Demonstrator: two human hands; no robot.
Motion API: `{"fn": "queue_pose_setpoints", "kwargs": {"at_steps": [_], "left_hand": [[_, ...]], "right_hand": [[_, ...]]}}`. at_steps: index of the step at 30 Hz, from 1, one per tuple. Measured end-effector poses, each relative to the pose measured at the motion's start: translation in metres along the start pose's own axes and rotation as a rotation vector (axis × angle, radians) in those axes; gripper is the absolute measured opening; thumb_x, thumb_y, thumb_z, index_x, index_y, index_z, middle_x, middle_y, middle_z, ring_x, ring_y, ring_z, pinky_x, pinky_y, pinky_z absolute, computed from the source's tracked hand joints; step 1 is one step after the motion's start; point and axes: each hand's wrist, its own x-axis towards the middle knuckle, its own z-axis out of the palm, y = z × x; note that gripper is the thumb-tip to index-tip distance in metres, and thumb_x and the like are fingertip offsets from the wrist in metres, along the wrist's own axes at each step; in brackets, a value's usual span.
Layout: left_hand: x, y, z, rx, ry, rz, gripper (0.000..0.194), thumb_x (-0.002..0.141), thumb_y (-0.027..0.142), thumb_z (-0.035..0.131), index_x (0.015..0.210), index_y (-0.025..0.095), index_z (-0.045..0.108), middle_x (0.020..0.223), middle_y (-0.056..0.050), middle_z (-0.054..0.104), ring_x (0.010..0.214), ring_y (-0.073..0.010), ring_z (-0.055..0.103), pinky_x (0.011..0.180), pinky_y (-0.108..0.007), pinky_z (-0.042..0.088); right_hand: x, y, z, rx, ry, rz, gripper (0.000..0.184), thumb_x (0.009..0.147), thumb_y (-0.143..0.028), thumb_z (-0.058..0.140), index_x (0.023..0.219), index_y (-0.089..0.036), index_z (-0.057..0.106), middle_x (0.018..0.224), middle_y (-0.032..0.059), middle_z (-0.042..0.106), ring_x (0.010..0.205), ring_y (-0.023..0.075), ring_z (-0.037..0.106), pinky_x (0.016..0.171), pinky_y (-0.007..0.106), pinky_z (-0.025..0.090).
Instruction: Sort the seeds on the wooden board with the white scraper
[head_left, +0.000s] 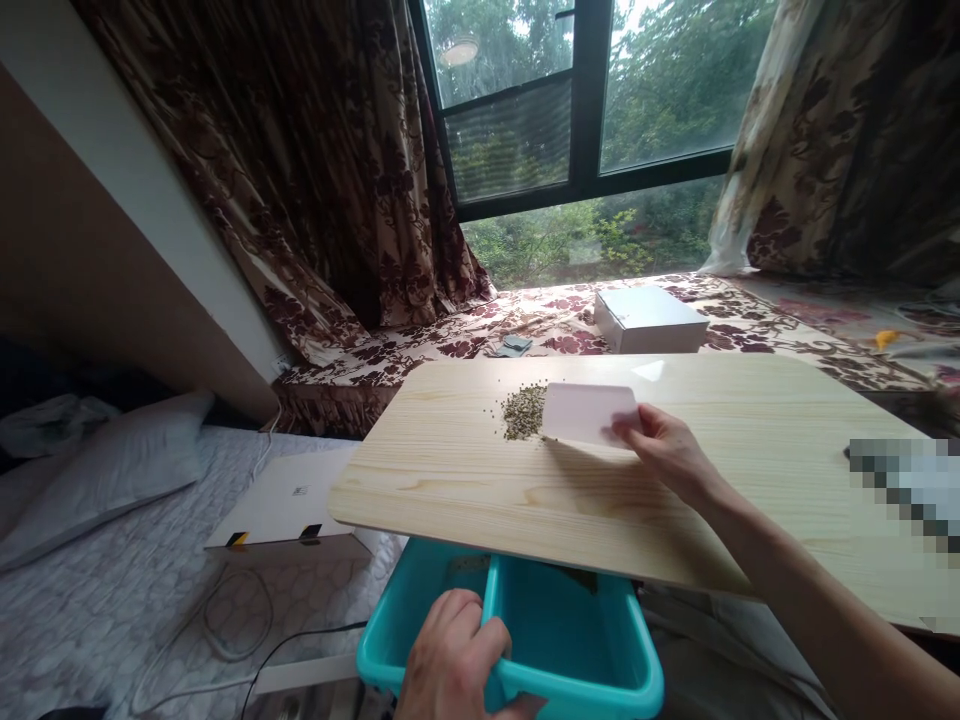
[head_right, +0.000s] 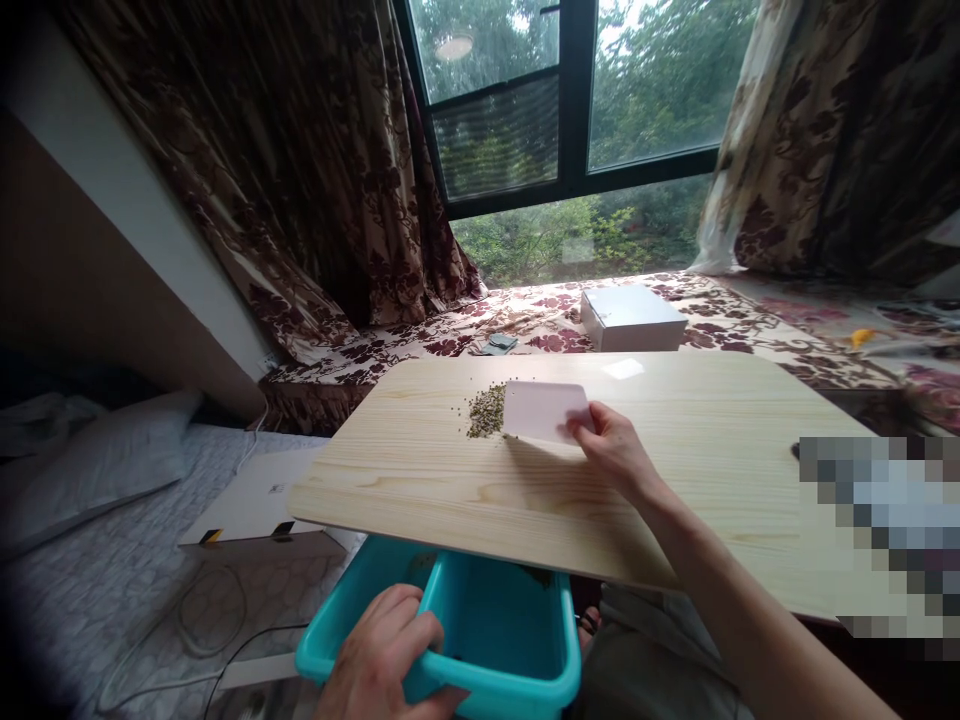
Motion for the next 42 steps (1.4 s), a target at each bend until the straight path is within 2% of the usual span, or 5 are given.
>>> {"fn": "queue_pose_setpoints", "kwargs": {"at_steps": [5,10,22,30,42], "left_hand": [[0.002,0.000,-0.010,0.033,-0.073,0.022,0.040,0.063,0.040,0.081,0.071,0.021,0.046,0.071,0.001,0.048,0.075,-0.0216,0.054,0.064,-0.033,0.046],[0.004,0.000,-0.017,0.056,-0.146,0.022,0.038,0.068,0.039,0.080,0.072,0.021,0.047,0.073,0.001,0.050,0.074,-0.0203,0.055,0.062,-0.030,0.045],[0.008,-0.001,-0.018,0.054,-0.115,0.034,0.040,0.063,0.038,0.083,0.073,0.021,0.049,0.072,0.001,0.051,0.075,-0.0203,0.056,0.062,-0.030,0.046],[0.002,-0.011,0.004,0.057,0.041,0.068,0.039,0.069,0.053,0.072,0.067,0.022,0.048,0.066,0.001,0.046,0.071,-0.0211,0.053,0.062,-0.033,0.046],[-0.002,-0.023,0.014,0.120,0.075,0.133,0.044,0.076,0.063,0.061,0.067,0.022,0.048,0.064,0.002,0.042,0.066,-0.0201,0.052,0.059,-0.032,0.044]], "right_hand": [[-0.003,-0.005,-0.005,0.027,-0.031,-0.013,0.024,0.073,-0.041,0.066,0.081,-0.018,0.068,0.083,0.0061,0.075,0.079,0.0224,0.068,0.073,0.033,0.053],[-0.002,-0.006,-0.011,-0.036,0.044,0.002,0.019,0.072,-0.039,0.065,0.076,-0.020,0.068,0.077,0.0046,0.074,0.074,0.0217,0.067,0.068,0.031,0.052],[0.000,-0.007,-0.002,0.001,0.012,-0.010,0.019,0.070,-0.040,0.066,0.071,-0.021,0.065,0.074,0.0040,0.071,0.072,0.0214,0.065,0.066,0.031,0.050],[0.000,-0.009,-0.006,-0.048,-0.028,-0.020,0.017,0.073,-0.038,0.064,0.073,-0.021,0.066,0.073,0.0025,0.072,0.070,0.0202,0.066,0.064,0.029,0.050],[-0.005,-0.015,-0.005,-0.043,-0.031,-0.012,0.023,0.073,-0.041,0.061,0.075,-0.019,0.065,0.075,0.0045,0.071,0.071,0.0212,0.064,0.064,0.031,0.048]]}}
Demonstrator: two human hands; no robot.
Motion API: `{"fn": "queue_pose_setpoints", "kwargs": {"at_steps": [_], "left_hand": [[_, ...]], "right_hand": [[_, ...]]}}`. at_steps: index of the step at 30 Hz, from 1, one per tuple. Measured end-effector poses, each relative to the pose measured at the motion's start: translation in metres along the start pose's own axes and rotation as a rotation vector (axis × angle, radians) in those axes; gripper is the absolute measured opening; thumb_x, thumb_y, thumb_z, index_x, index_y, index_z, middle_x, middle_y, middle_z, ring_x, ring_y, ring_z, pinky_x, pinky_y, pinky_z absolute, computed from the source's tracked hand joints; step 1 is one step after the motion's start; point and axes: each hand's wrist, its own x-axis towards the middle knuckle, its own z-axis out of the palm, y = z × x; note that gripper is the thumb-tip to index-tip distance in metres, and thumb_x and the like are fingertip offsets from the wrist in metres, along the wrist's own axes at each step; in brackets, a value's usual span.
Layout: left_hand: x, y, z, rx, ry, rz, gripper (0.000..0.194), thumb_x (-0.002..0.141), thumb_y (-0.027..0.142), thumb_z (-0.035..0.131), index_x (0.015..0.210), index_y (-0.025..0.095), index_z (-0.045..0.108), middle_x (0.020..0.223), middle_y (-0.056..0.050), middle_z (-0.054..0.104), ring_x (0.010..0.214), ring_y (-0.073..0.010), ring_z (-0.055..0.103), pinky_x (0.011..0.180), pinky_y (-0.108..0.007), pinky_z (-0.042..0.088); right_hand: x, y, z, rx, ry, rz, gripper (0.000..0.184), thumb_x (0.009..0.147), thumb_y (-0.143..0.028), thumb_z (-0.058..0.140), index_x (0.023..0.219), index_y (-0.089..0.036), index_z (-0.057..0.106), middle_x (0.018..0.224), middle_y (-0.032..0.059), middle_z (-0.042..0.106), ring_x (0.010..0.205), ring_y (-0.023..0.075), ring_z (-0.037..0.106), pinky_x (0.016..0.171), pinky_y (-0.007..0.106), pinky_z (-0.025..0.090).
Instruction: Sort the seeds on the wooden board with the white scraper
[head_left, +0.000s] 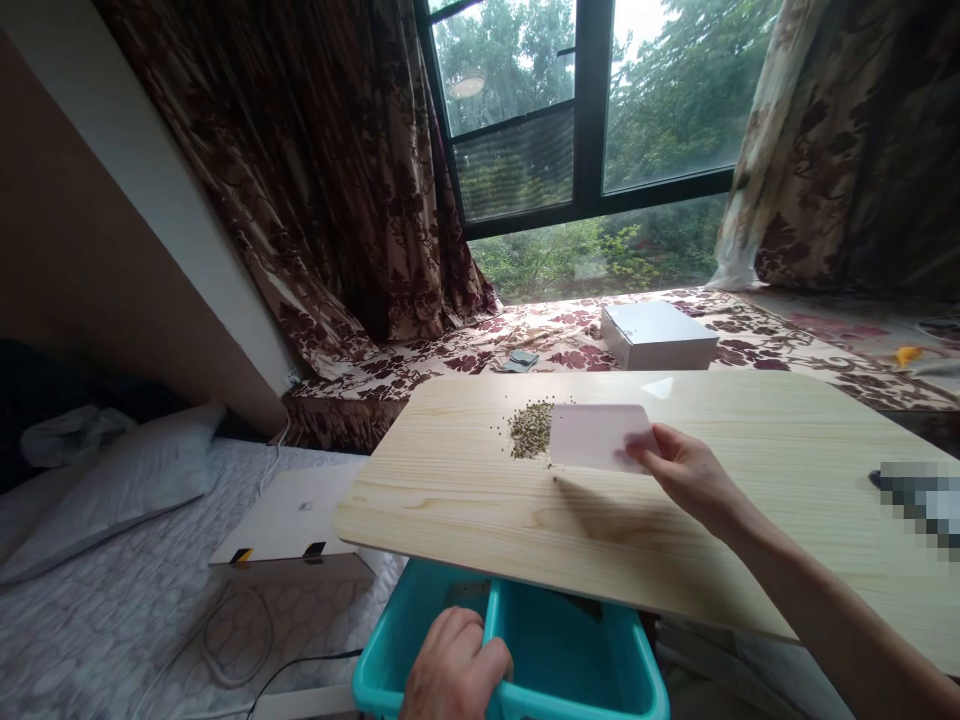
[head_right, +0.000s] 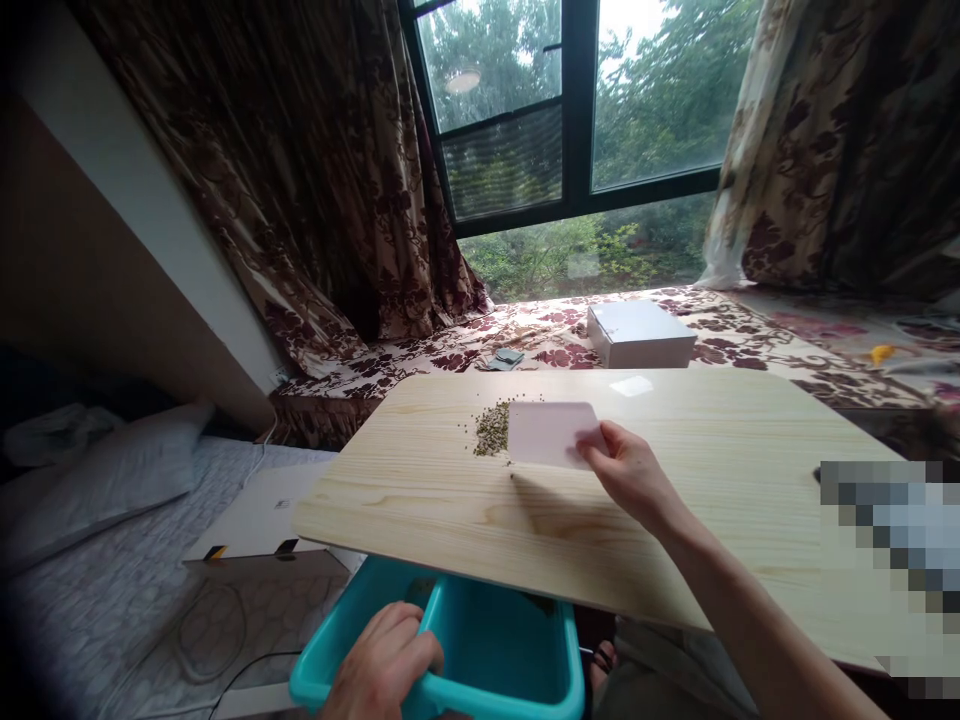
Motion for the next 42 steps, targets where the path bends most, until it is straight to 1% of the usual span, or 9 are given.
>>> {"fn": "queue_pose_setpoints", "kwargs": {"at_steps": [7,14,17,22,25,29,34,39,42], "left_hand": [[0.000,0.001,-0.001,-0.004,-0.005,-0.002,0.045,0.078,0.064,0.058,0.067,0.022,0.046,0.063,0.002,0.041,0.066,-0.0200,0.052,0.059,-0.032,0.044],[0.002,0.000,0.000,-0.020,0.047,0.016,0.041,0.077,0.060,0.062,0.069,0.022,0.048,0.065,0.002,0.043,0.067,-0.0193,0.053,0.061,-0.031,0.045],[0.003,0.001,-0.002,-0.020,0.036,0.013,0.039,0.077,0.058,0.063,0.070,0.022,0.048,0.065,0.002,0.043,0.067,-0.0191,0.053,0.060,-0.031,0.045],[0.003,0.003,-0.005,-0.032,0.003,-0.015,0.043,0.072,0.060,0.066,0.069,0.022,0.048,0.065,0.002,0.045,0.069,-0.0202,0.054,0.062,-0.033,0.045],[0.004,0.003,-0.005,-0.048,-0.002,-0.018,0.041,0.072,0.057,0.068,0.070,0.022,0.047,0.066,0.002,0.045,0.071,-0.0205,0.054,0.062,-0.033,0.046],[0.003,0.002,-0.004,-0.051,-0.008,-0.009,0.040,0.072,0.054,0.069,0.070,0.022,0.047,0.066,0.002,0.045,0.071,-0.0206,0.054,0.062,-0.033,0.046],[0.003,0.005,-0.003,-0.062,-0.004,-0.033,0.044,0.063,0.054,0.076,0.070,0.022,0.046,0.067,0.002,0.045,0.072,-0.0214,0.054,0.064,-0.034,0.046],[0.007,0.009,-0.006,-0.073,0.003,-0.076,0.040,0.062,0.048,0.076,0.069,0.023,0.046,0.067,0.002,0.045,0.071,-0.0213,0.053,0.065,-0.035,0.046],[0.009,0.010,-0.013,-0.066,-0.034,-0.082,0.033,0.061,0.039,0.075,0.070,0.023,0.047,0.068,0.002,0.047,0.073,-0.0214,0.053,0.067,-0.035,0.046]], "right_hand": [[0.002,-0.004,0.004,-0.070,0.028,-0.023,0.020,0.071,-0.039,0.061,0.067,-0.020,0.061,0.064,0.0016,0.065,0.064,0.0188,0.059,0.060,0.030,0.045],[0.009,0.001,0.006,-0.019,0.030,-0.056,0.018,0.073,-0.037,0.060,0.073,-0.019,0.063,0.071,0.0045,0.069,0.069,0.0208,0.062,0.065,0.032,0.048],[0.008,0.002,0.008,-0.016,0.005,-0.056,0.016,0.072,-0.035,0.060,0.072,-0.019,0.063,0.072,0.0046,0.070,0.070,0.0215,0.064,0.065,0.032,0.049],[0.006,0.001,0.005,-0.018,0.004,-0.060,0.017,0.073,-0.036,0.061,0.074,-0.020,0.064,0.073,0.0037,0.071,0.070,0.0202,0.065,0.065,0.030,0.049],[0.008,0.003,0.006,-0.011,0.018,-0.051,0.017,0.073,-0.036,0.061,0.073,-0.019,0.063,0.073,0.0037,0.070,0.070,0.0201,0.065,0.066,0.030,0.049],[0.007,0.002,0.006,-0.025,-0.003,-0.049,0.019,0.072,-0.037,0.061,0.073,-0.019,0.063,0.072,0.0040,0.070,0.069,0.0204,0.063,0.065,0.031,0.049],[-0.003,-0.002,-0.001,-0.069,0.008,-0.042,0.023,0.073,-0.042,0.059,0.073,-0.019,0.063,0.073,0.0047,0.070,0.071,0.0214,0.063,0.065,0.031,0.048],[-0.008,0.003,-0.006,-0.068,0.004,-0.027,0.024,0.072,-0.044,0.059,0.069,-0.020,0.062,0.069,0.0044,0.069,0.068,0.0215,0.063,0.063,0.031,0.047],[-0.006,0.006,-0.003,-0.030,0.010,-0.016,0.024,0.072,-0.043,0.060,0.074,-0.019,0.064,0.075,0.0058,0.071,0.073,0.0224,0.065,0.067,0.032,0.049]]}}
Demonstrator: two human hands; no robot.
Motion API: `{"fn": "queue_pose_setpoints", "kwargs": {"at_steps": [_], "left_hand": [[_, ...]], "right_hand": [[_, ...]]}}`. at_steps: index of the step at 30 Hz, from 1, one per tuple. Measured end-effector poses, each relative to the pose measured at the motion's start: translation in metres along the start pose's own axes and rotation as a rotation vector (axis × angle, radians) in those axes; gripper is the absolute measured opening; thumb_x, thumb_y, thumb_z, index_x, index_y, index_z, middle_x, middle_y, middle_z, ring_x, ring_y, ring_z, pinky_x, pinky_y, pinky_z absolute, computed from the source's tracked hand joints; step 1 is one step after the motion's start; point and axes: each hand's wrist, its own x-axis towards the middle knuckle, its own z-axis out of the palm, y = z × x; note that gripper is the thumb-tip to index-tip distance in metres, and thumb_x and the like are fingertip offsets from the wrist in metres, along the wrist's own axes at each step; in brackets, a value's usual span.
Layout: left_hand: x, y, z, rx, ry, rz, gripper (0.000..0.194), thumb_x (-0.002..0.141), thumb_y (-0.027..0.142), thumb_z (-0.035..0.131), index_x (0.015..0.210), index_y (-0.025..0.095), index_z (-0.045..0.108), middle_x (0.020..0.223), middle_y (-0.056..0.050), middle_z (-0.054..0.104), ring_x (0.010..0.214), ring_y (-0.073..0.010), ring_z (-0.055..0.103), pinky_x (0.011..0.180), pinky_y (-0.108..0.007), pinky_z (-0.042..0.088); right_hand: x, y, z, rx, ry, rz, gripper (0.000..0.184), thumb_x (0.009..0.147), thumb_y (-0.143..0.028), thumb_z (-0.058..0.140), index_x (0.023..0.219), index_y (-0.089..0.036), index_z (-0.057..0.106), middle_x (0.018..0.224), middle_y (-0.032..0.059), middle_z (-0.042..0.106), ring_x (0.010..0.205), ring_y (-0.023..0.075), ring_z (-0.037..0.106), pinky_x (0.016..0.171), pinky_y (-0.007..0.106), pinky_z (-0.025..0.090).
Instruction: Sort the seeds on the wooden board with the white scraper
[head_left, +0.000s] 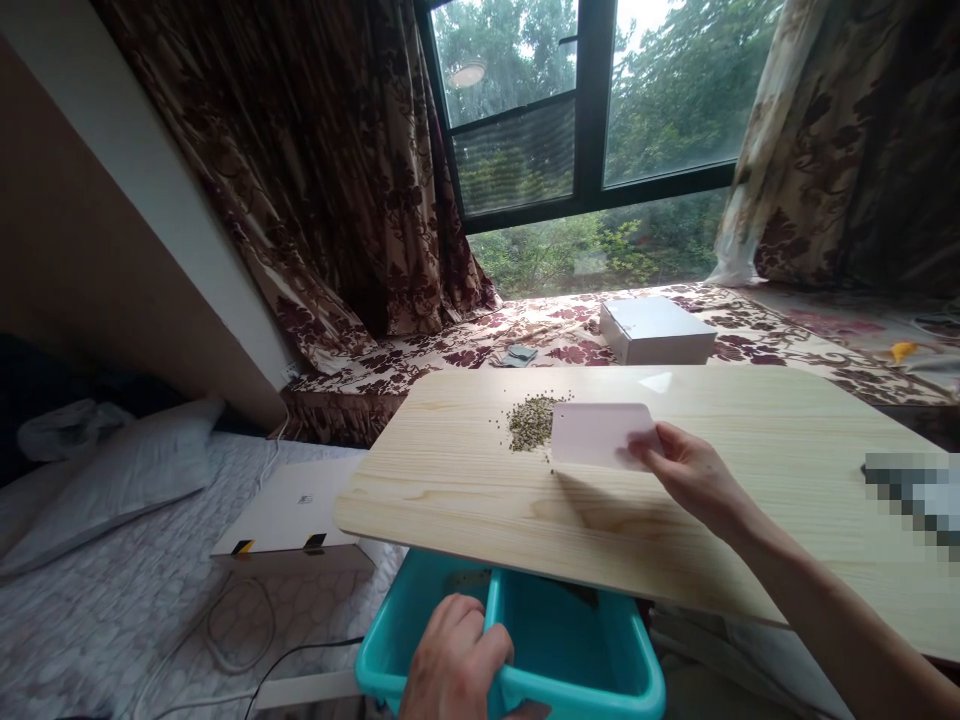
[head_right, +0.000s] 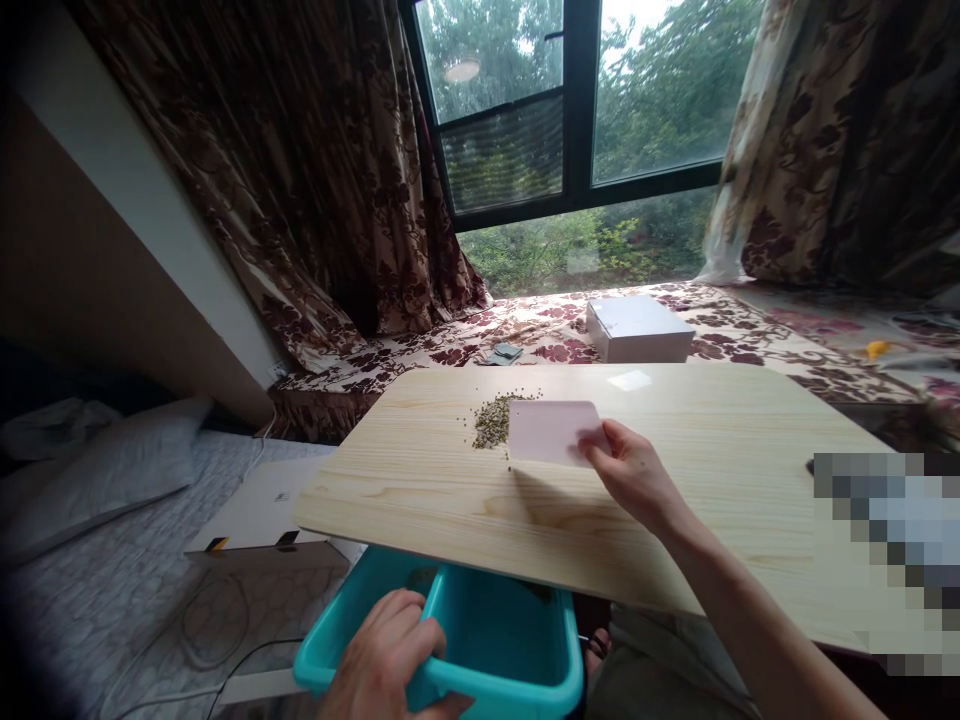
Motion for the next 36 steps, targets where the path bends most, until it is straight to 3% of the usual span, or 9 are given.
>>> {"fn": "queue_pose_setpoints", "kwargs": {"at_steps": [5,14,21,26,36], "left_hand": [[0.003,0.000,-0.010,0.039,-0.135,0.006,0.033,0.065,0.037,0.077,0.073,0.022,0.049,0.071,0.001,0.051,0.074,-0.0203,0.054,0.063,-0.032,0.046],[-0.001,-0.003,0.005,0.016,0.020,0.032,0.042,0.067,0.055,0.073,0.068,0.022,0.048,0.066,0.002,0.046,0.070,-0.0203,0.053,0.062,-0.033,0.045],[0.000,-0.003,-0.001,0.014,-0.014,0.055,0.039,0.067,0.049,0.076,0.070,0.022,0.049,0.067,0.001,0.047,0.072,-0.0211,0.054,0.064,-0.034,0.047],[0.005,0.005,-0.016,0.006,-0.141,-0.023,0.044,0.059,0.041,0.086,0.073,0.021,0.049,0.073,0.001,0.052,0.076,-0.0216,0.056,0.063,-0.032,0.047],[0.008,0.005,-0.015,0.000,-0.129,-0.008,0.044,0.058,0.040,0.087,0.073,0.021,0.050,0.073,0.001,0.053,0.076,-0.0216,0.056,0.064,-0.032,0.047]], "right_hand": [[0.006,0.000,0.008,0.020,0.012,-0.008,0.023,0.072,-0.041,0.060,0.077,-0.018,0.064,0.077,0.0065,0.072,0.074,0.0223,0.065,0.069,0.033,0.050],[0.006,-0.002,0.006,-0.019,0.024,-0.025,0.019,0.073,-0.037,0.060,0.073,-0.019,0.065,0.071,0.0033,0.071,0.069,0.0199,0.064,0.064,0.030,0.049],[0.008,-0.005,0.010,0.034,-0.004,-0.010,0.022,0.072,-0.040,0.062,0.073,-0.019,0.064,0.074,0.0045,0.071,0.071,0.0208,0.065,0.066,0.031,0.050],[0.002,-0.006,0.005,0.056,-0.004,-0.004,0.020,0.073,-0.040,0.063,0.076,-0.020,0.066,0.077,0.0043,0.073,0.075,0.0221,0.066,0.068,0.031,0.051],[-0.009,-0.010,0.003,0.067,-0.015,0.026,0.021,0.074,-0.040,0.061,0.076,-0.019,0.065,0.077,0.0047,0.073,0.074,0.0217,0.067,0.067,0.031,0.051]]}}
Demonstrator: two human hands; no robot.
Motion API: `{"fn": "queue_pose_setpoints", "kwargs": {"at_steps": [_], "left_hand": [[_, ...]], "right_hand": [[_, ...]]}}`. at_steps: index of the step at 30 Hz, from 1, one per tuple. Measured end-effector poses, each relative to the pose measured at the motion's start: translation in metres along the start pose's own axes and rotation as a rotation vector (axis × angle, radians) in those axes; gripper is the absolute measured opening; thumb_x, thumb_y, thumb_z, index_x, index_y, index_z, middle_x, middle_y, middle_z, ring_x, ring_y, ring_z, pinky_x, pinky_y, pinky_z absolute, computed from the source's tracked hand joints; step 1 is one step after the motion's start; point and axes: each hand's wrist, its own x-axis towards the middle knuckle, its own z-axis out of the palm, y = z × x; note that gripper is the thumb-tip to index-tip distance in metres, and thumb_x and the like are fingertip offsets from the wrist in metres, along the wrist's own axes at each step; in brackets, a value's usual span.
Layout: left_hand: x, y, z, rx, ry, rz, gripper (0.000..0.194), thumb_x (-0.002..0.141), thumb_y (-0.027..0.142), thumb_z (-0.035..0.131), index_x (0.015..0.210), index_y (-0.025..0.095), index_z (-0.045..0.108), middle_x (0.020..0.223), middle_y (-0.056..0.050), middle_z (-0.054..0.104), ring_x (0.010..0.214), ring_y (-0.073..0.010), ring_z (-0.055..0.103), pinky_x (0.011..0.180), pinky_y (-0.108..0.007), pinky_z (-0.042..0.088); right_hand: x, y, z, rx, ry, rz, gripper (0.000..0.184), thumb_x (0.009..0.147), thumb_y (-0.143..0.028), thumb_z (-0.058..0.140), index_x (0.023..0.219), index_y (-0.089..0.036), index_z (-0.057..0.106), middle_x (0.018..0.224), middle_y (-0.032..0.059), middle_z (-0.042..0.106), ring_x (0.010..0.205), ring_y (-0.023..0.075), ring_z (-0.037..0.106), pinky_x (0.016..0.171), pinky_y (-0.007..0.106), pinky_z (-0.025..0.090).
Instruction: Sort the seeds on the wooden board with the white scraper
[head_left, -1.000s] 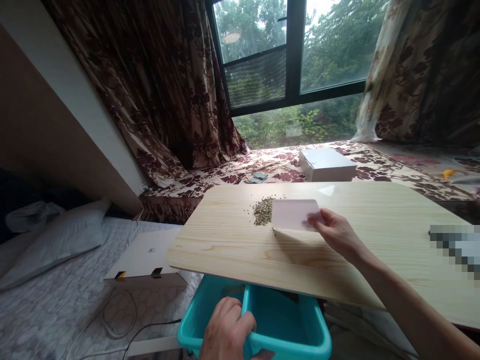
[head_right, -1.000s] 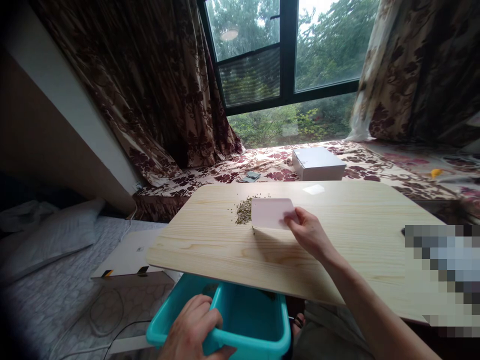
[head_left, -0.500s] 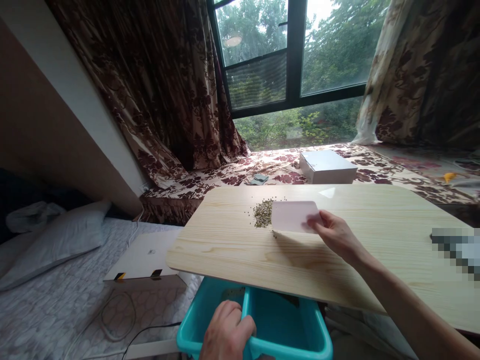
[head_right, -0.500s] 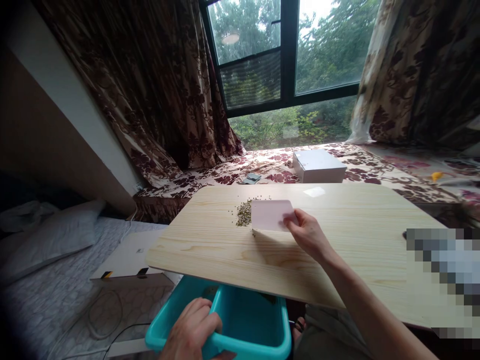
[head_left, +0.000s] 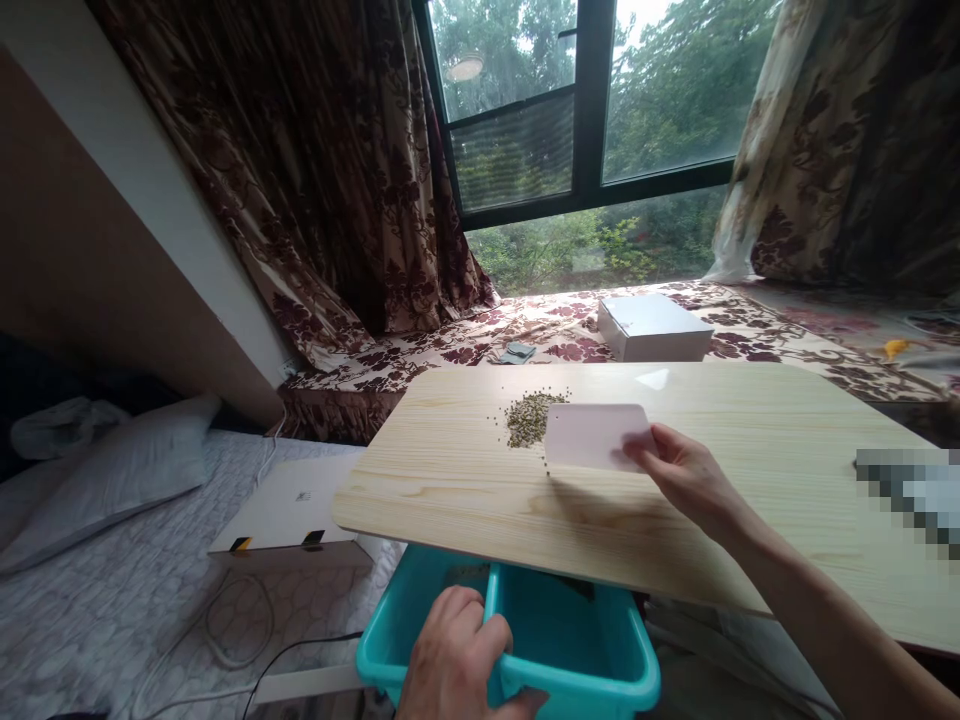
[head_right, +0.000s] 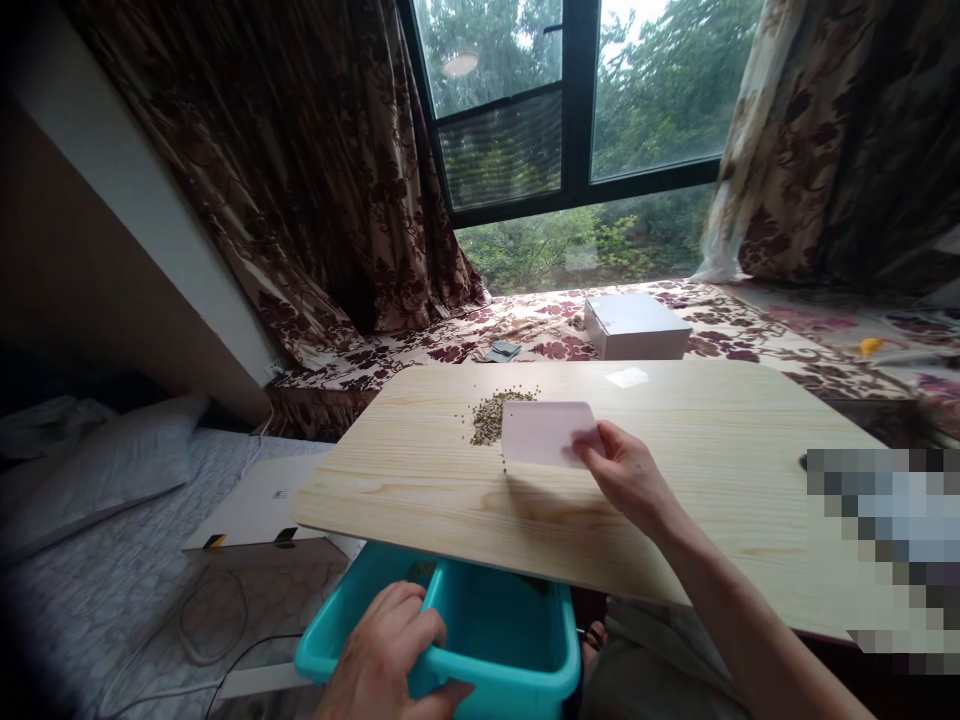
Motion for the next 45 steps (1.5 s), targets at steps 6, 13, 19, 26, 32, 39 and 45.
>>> {"fn": "queue_pose_setpoints", "kwargs": {"at_steps": [6,13,19,26,32,39,45], "left_hand": [[-0.003,-0.003,0.001,0.014,-0.012,0.017,0.037,0.065,0.037,0.081,0.072,0.021,0.048,0.071,0.001,0.051,0.075,-0.0209,0.055,0.064,-0.032,0.046],[-0.001,0.003,0.003,-0.031,0.046,-0.012,0.040,0.059,0.036,0.083,0.072,0.022,0.047,0.071,0.001,0.050,0.073,-0.0209,0.053,0.063,-0.032,0.045],[-0.005,0.005,0.020,-0.103,0.178,-0.096,0.032,0.059,0.031,0.071,0.069,0.023,0.042,0.069,0.001,0.044,0.075,-0.0233,0.050,0.071,-0.039,0.043],[0.001,0.005,0.004,-0.052,0.090,-0.008,0.035,0.061,0.035,0.077,0.072,0.023,0.046,0.070,0.001,0.050,0.072,-0.0212,0.052,0.069,-0.036,0.045],[-0.004,0.005,0.017,-0.088,0.191,-0.097,0.033,0.053,0.027,0.073,0.069,0.024,0.044,0.068,0.002,0.045,0.076,-0.0234,0.052,0.083,-0.045,0.044],[0.000,0.009,0.007,-0.089,0.161,-0.114,0.039,0.052,0.023,0.078,0.069,0.023,0.043,0.069,0.003,0.047,0.077,-0.0223,0.053,0.084,-0.046,0.045],[0.003,0.008,-0.011,-0.060,0.010,-0.072,0.038,0.062,0.028,0.083,0.075,0.022,0.047,0.075,0.002,0.052,0.079,-0.0206,0.056,0.089,-0.047,0.046]], "right_hand": [[0.011,0.006,0.010,0.040,0.026,-0.015,0.020,0.071,-0.038,0.064,0.075,-0.019,0.064,0.077,0.0049,0.072,0.074,0.0217,0.067,0.070,0.033,0.051],[0.003,0.005,0.004,0.051,-0.012,0.001,0.020,0.073,-0.041,0.065,0.075,-0.021,0.066,0.076,0.0038,0.073,0.075,0.0224,0.067,0.069,0.032,0.051],[-0.001,0.013,-0.001,0.056,0.009,0.024,0.027,0.071,-0.046,0.068,0.079,-0.021,0.069,0.081,0.0051,0.075,0.077,0.0235,0.067,0.070,0.032,0.052],[-0.005,0.009,-0.001,0.071,-0.019,0.032,0.031,0.070,-0.051,0.068,0.077,-0.020,0.069,0.078,0.0064,0.075,0.074,0.0237,0.067,0.066,0.032,0.052],[-0.002,0.010,0.005,0.048,-0.012,0.009,0.028,0.072,-0.047,0.068,0.077,-0.020,0.069,0.078,0.0051,0.075,0.074,0.0229,0.067,0.065,0.030,0.052],[-0.011,0.007,0.007,0.074,-0.102,0.046,0.033,0.072,-0.050,0.067,0.080,-0.018,0.070,0.080,0.0062,0.075,0.074,0.0227,0.067,0.065,0.030,0.052],[-0.014,0.010,0.010,0.114,-0.108,0.040,0.035,0.068,-0.052,0.070,0.081,-0.019,0.069,0.082,0.0069,0.076,0.075,0.0240,0.068,0.067,0.031,0.053]]}}
